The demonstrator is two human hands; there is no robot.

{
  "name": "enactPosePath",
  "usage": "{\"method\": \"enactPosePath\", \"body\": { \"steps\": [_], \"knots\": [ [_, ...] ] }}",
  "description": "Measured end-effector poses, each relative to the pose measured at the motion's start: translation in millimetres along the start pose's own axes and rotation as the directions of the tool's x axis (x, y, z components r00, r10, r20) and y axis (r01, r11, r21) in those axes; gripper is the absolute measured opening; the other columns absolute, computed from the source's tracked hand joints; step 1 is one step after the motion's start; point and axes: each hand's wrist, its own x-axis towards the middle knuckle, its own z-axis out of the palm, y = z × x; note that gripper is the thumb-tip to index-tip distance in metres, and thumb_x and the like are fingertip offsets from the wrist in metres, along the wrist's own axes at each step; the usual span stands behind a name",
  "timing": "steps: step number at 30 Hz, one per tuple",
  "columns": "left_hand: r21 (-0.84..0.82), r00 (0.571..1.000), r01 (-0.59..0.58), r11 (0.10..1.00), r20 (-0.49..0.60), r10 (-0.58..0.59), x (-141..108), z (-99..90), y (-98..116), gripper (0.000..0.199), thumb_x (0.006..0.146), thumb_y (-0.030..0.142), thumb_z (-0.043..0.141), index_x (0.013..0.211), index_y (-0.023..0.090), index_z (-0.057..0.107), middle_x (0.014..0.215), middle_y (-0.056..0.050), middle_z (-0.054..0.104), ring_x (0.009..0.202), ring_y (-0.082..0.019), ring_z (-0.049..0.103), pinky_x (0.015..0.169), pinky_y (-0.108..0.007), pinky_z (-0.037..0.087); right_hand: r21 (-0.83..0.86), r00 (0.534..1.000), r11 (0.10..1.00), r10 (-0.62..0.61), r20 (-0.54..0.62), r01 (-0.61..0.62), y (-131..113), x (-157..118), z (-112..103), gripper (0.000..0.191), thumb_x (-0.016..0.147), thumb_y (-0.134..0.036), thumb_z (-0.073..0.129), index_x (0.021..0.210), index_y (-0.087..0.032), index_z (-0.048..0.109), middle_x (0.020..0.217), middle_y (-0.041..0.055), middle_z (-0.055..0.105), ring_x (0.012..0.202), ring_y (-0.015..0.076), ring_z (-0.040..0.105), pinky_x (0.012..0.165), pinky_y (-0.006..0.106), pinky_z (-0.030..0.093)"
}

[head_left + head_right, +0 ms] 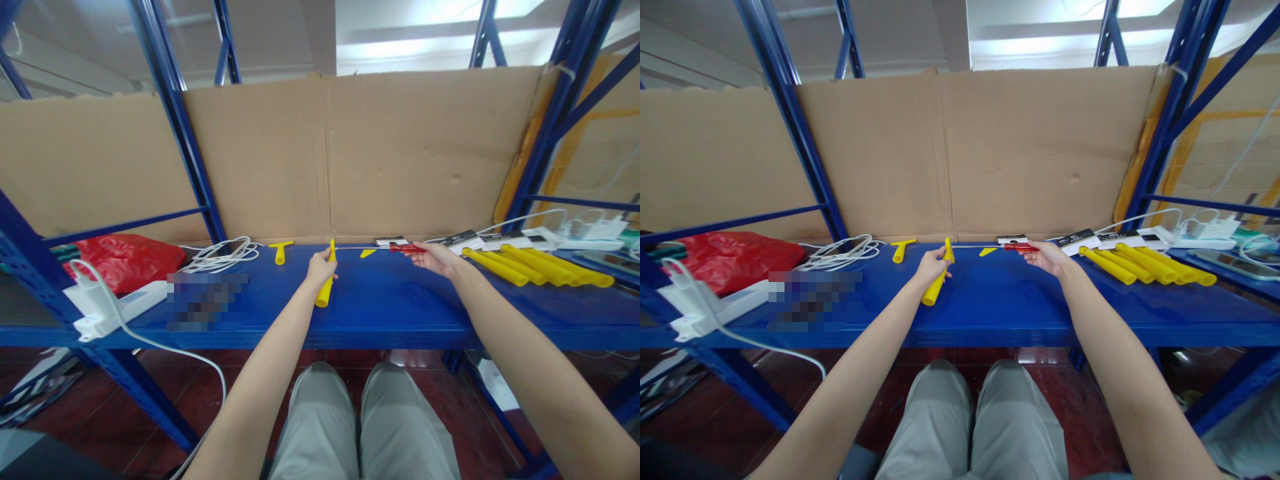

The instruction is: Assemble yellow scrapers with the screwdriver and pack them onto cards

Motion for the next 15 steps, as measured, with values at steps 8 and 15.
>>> {"method": "enactPosePath", "body": {
  "steps": [8,15],
  "knots": [
    [0.003,1.0,-0.021,1.0,0.002,0.021,0.0,0.4,-0.6,0.058,0.082,0.005,0.053,0.139,0.015,0.046,0.137,-0.014,0.052,0.049,-0.009,0.064,0.035,-0.016,0.043,-0.048,0.997,0.999,0.011,-0.078,-0.015,-0.3,-4.4,2.5,0.023,0.094,-0.019,0.04,0.075,-0.018,0.054,0.048,-0.0001,0.057,0.035,0.0077,0.039,0.04,0.019,0.036],
    [-0.004,1.0,-0.001,1.0,-0.008,0.001,2.6,0.7,-2.6,0.06,0.081,0.007,0.056,0.139,0.018,0.047,0.13,-0.012,0.059,0.055,-0.011,0.066,0.037,-0.014,0.043,-0.067,0.997,0.995,0.074,-0.037,-0.077,2.1,-1.7,-1.2,0.021,0.093,-0.023,0.038,0.079,-0.018,0.052,0.047,-0.0005,0.054,0.034,0.0088,0.035,0.039,0.02,0.032]
  ]
}}
